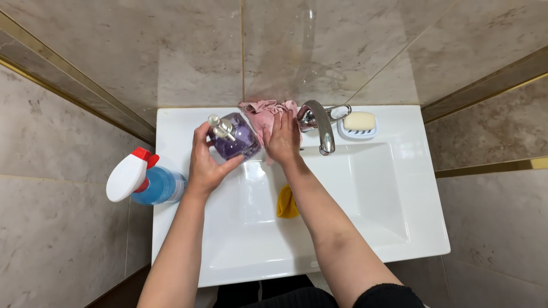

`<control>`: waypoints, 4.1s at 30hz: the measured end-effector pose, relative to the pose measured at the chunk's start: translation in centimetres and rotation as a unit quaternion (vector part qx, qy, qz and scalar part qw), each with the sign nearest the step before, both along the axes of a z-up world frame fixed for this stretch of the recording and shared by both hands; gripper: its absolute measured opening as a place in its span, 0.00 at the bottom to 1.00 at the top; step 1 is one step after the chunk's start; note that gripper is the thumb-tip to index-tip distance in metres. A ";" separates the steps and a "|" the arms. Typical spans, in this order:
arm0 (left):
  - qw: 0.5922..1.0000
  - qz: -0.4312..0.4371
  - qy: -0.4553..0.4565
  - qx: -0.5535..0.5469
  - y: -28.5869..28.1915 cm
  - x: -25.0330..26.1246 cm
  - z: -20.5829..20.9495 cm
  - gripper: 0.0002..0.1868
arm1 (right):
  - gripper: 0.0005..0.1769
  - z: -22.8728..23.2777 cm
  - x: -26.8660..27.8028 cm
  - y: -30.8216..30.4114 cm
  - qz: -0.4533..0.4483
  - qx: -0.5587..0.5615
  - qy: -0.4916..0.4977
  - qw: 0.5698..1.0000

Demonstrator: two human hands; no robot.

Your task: Cleaning a bathroom sink and the surrounding area using various cloths and a spray bottle.

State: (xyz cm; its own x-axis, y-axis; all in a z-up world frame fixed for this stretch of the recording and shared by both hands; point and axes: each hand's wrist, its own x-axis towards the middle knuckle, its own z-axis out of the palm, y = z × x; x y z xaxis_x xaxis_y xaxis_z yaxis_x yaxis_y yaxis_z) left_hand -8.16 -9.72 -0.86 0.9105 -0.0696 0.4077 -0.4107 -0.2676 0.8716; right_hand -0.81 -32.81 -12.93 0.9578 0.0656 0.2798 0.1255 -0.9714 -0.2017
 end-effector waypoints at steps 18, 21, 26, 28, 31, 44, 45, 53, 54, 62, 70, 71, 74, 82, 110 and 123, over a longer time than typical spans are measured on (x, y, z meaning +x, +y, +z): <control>0.991 0.035 0.131 -0.009 -3.7 -4.8 -4.7 0.48 | 0.33 11.9 -15.8 1.4 0.047 0.475 -0.026 0.878; 0.996 0.024 0.080 0.008 -6.0 -6.3 -3.5 0.48 | 0.24 15.1 -17.0 4.0 0.132 0.310 -0.196 0.921; 0.987 -0.031 0.151 -0.042 -6.0 -7.3 0.8 0.47 | 0.23 16.6 -14.6 1.0 0.060 0.413 -0.096 0.904; 0.983 -0.048 0.170 -0.048 -5.5 -8.0 1.6 0.49 | 0.24 16.2 -14.4 -0.2 0.055 0.460 -0.028 0.886; 0.980 -0.129 0.133 -0.067 -5.5 -8.3 1.8 0.48 | 0.23 16.6 -15.6 0.5 0.076 0.714 0.214 0.662; 0.921 -0.343 0.181 -0.035 -2.0 -5.9 6.4 0.50 | 0.36 17.4 -20.4 0.0 0.117 0.828 0.186 0.516; 0.888 -0.409 0.201 -0.053 -1.7 -5.2 6.2 0.50 | 0.37 17.8 -20.9 0.3 0.074 0.873 0.232 0.422; 0.953 -0.232 0.189 0.037 -3.6 -9.6 2.9 0.42 | 0.33 14.3 -21.8 2.5 -0.021 0.827 -0.049 0.559; 0.965 -0.177 0.147 0.128 -3.8 -10.8 4.4 0.46 | 0.32 14.1 -21.9 2.7 -0.075 0.767 -0.103 0.629; 0.923 -0.298 0.233 -0.074 -3.9 -10.6 5.7 0.46 | 0.40 26.4 -22.0 1.0 0.192 0.798 0.156 0.549; 0.775 -0.390 0.343 -0.361 -6.5 -11.0 5.3 0.40 | 0.39 25.4 -23.4 1.5 0.201 0.825 0.194 0.491; 0.760 -0.367 0.357 -0.399 -6.7 -10.9 5.4 0.40 | 0.38 24.4 -23.3 1.6 0.194 0.818 0.145 0.522; 0.759 -0.304 0.354 -0.454 -7.7 -11.2 4.8 0.40 | 0.36 23.3 -23.9 2.8 0.141 0.854 0.102 0.491; 0.913 -0.166 0.114 -0.354 -8.6 -13.8 2.8 0.45 | 0.24 18.0 -22.7 4.1 0.072 0.973 0.069 0.208; 0.997 0.059 0.036 -0.041 -4.7 -7.0 -2.1 0.51 | 0.23 10.6 -15.6 0.4 -0.086 0.848 0.133 0.506; 0.925 0.368 0.078 0.061 -3.0 4.3 -6.7 0.53 | 0.31 10.1 -23.3 -5.0 0.002 0.709 0.351 0.612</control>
